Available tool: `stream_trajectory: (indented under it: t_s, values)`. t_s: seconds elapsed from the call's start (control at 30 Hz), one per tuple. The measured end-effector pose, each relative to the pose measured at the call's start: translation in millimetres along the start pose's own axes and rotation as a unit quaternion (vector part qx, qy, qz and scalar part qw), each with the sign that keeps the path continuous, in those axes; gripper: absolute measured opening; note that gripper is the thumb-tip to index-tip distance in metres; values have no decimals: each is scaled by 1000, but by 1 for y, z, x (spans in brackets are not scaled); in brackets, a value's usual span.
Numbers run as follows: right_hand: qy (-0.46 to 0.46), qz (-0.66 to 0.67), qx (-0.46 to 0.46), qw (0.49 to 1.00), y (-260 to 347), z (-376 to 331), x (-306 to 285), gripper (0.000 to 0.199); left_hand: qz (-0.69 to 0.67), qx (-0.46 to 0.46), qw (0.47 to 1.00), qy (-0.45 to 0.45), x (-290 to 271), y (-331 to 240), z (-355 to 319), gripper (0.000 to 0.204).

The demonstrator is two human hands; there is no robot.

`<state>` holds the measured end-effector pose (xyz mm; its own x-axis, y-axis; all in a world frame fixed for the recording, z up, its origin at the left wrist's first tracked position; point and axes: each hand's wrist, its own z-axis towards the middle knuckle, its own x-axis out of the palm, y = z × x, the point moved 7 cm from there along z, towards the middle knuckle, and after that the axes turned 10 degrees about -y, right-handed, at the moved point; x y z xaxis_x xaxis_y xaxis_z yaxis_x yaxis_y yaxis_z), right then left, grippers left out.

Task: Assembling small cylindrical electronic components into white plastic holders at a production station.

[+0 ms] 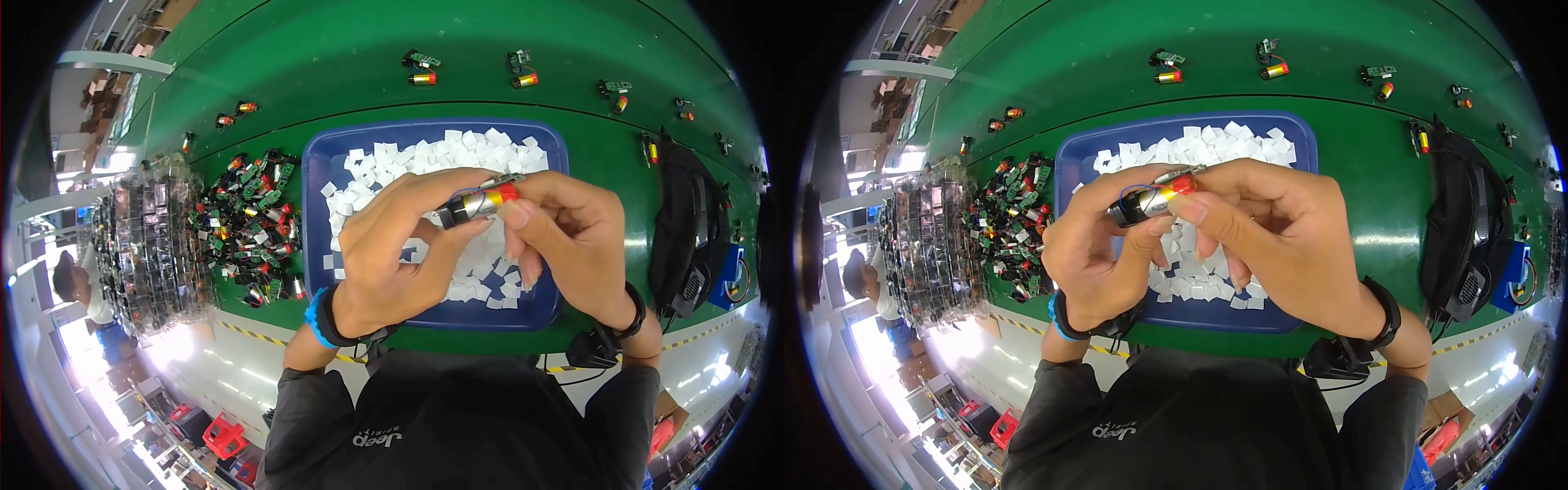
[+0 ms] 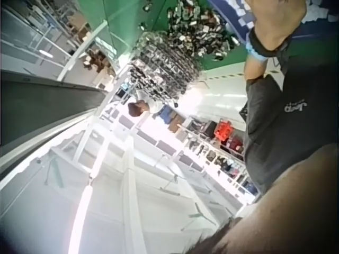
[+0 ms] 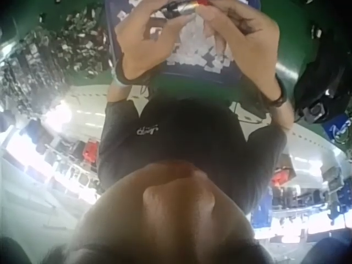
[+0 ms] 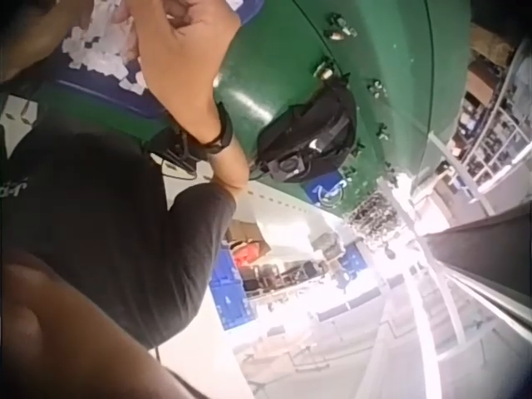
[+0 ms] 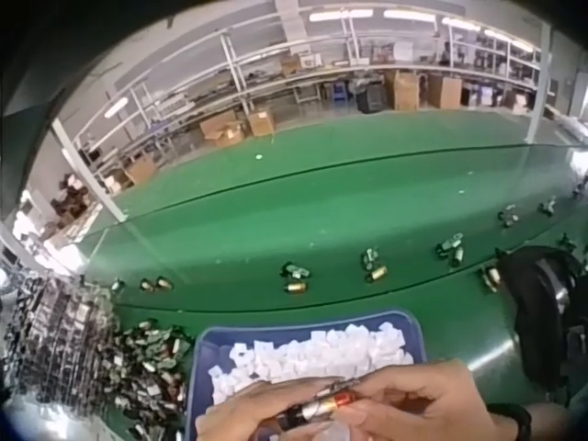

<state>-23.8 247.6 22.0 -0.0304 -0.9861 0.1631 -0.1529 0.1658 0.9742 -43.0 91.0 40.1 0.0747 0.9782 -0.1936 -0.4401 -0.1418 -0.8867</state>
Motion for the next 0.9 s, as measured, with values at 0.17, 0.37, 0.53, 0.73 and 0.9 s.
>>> stream_trajectory:
  t_s: [0.17,0.37,0.53,0.73,0.9]
  values:
    - [33,36,50,998,-5,3,-3,19,47,22,999,-17,3,-5,0,31]
    - [51,61,75,994,-9,8,-5,25,51,-254,960,108,0,44,45,29]
    - [57,-300,-294,906,22,-19,15,34,429,-125,856,259,-54,175,144,43]
    - [103,-512,-424,740,3,-32,25,36,591,278,756,41,-48,205,167,47]
    - [102,-527,-409,738,4,-27,20,30,394,81,883,241,2,213,167,38]
